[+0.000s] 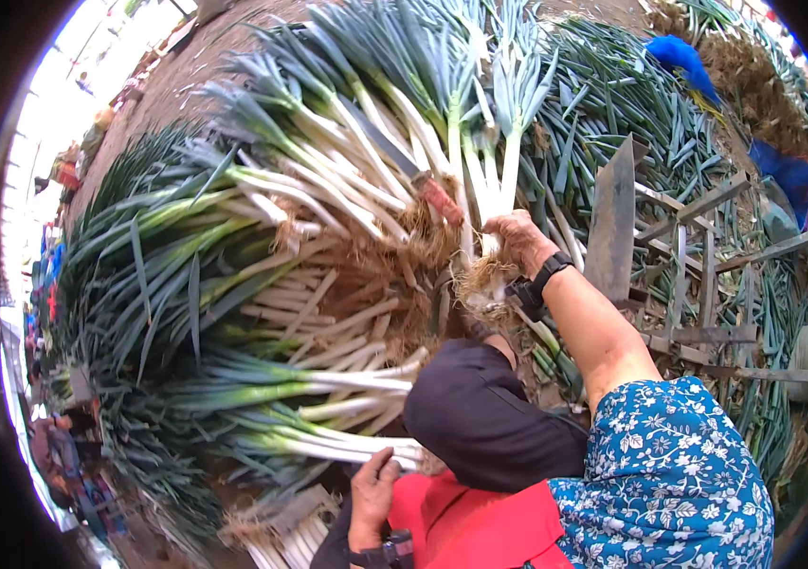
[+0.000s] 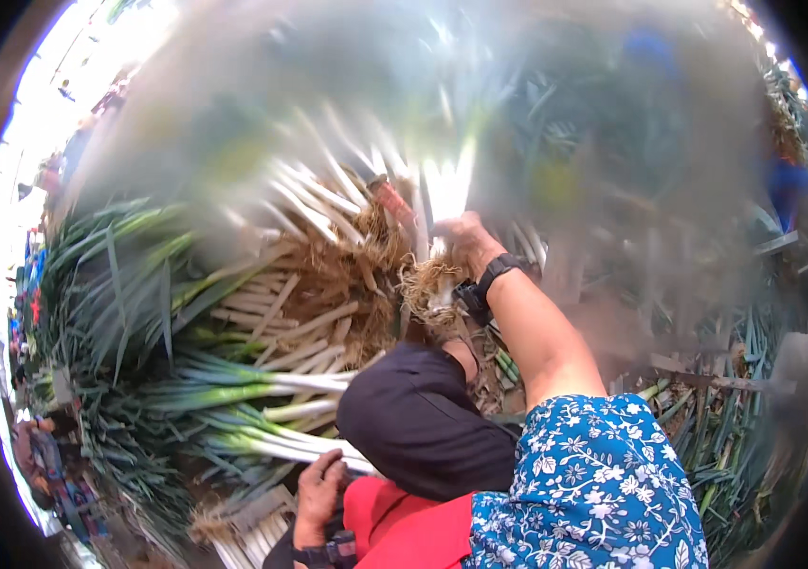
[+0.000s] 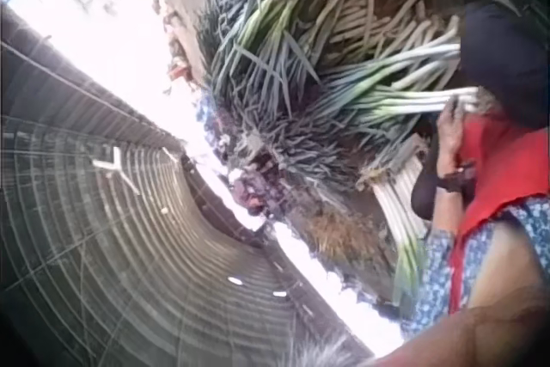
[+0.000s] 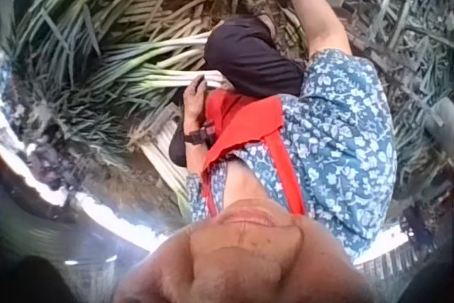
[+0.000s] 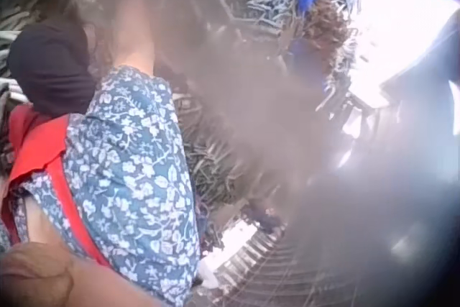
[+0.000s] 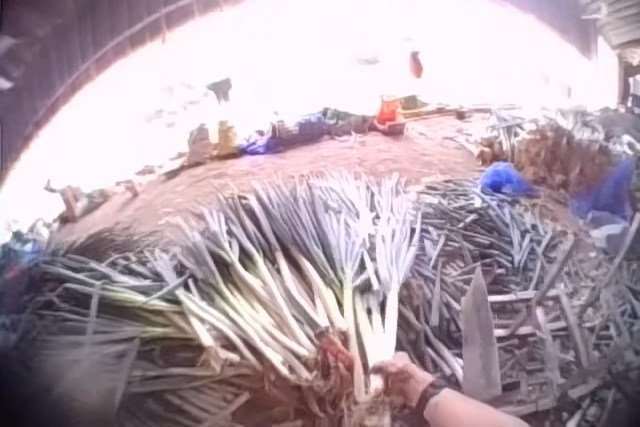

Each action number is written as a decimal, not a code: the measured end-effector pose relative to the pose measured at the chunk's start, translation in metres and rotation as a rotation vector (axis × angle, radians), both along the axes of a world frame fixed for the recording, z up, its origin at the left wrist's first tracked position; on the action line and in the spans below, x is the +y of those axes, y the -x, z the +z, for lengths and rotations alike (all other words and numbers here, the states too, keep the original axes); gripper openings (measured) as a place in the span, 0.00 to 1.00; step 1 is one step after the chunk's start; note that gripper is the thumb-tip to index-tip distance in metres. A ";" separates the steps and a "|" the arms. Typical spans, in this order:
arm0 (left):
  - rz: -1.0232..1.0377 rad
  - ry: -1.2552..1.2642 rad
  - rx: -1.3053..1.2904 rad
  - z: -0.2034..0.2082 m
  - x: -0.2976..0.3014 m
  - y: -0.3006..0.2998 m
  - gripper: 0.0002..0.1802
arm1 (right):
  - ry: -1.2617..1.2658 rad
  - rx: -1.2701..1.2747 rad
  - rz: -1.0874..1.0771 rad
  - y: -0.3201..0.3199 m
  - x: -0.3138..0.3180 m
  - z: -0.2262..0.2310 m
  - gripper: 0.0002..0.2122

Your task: Cleaning and trimming leeks by stripping outer leaves and trimming roots with a knife.

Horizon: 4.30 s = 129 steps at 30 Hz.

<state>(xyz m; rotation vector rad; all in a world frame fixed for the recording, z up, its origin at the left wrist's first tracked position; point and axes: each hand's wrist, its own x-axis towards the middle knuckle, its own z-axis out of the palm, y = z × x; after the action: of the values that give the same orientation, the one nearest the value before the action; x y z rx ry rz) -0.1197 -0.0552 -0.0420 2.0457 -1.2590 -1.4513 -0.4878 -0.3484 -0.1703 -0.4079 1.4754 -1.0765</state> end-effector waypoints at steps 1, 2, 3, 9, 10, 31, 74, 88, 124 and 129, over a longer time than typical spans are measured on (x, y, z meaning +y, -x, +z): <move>0.049 0.049 -0.002 0.016 0.011 -0.002 0.16 | 0.031 -0.022 0.012 -0.010 0.020 0.016 0.08; 0.150 0.019 0.090 0.031 0.017 -0.004 0.15 | 0.058 -0.042 0.014 -0.016 0.042 0.031 0.08; 0.113 0.082 0.057 0.053 0.021 -0.004 0.14 | -0.013 -0.013 0.064 -0.016 0.057 0.040 0.08; 0.190 0.507 0.174 0.148 0.044 0.016 0.14 | 0.052 -0.535 0.089 -0.052 0.203 0.147 0.08; 0.128 0.514 0.240 0.152 0.041 0.032 0.16 | 0.069 -0.654 0.102 -0.059 0.225 0.157 0.06; -0.043 -0.073 0.758 0.160 0.067 0.116 0.27 | 0.053 -1.060 0.048 -0.076 0.244 0.095 0.18; 0.908 -0.209 -1.614 0.155 0.571 0.009 0.30 | 2.253 -0.055 1.944 -0.601 0.485 0.271 0.38; 0.634 -0.929 -1.016 0.252 0.537 -0.072 0.16 | 2.176 0.387 1.912 -0.595 0.488 0.159 0.27; 0.288 0.051 -1.413 0.131 0.432 -0.152 0.21 | 2.201 0.346 1.466 -0.552 0.381 0.118 0.14; 0.295 0.053 -1.329 0.134 0.436 -0.164 0.20 | 2.046 0.160 1.620 -0.573 0.380 0.115 0.06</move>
<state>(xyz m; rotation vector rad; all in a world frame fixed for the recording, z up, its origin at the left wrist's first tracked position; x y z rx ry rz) 0.0441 0.3808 0.0924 3.0213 -1.1741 0.2581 0.0856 0.0318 -0.0552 -2.4387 -0.6889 -0.6356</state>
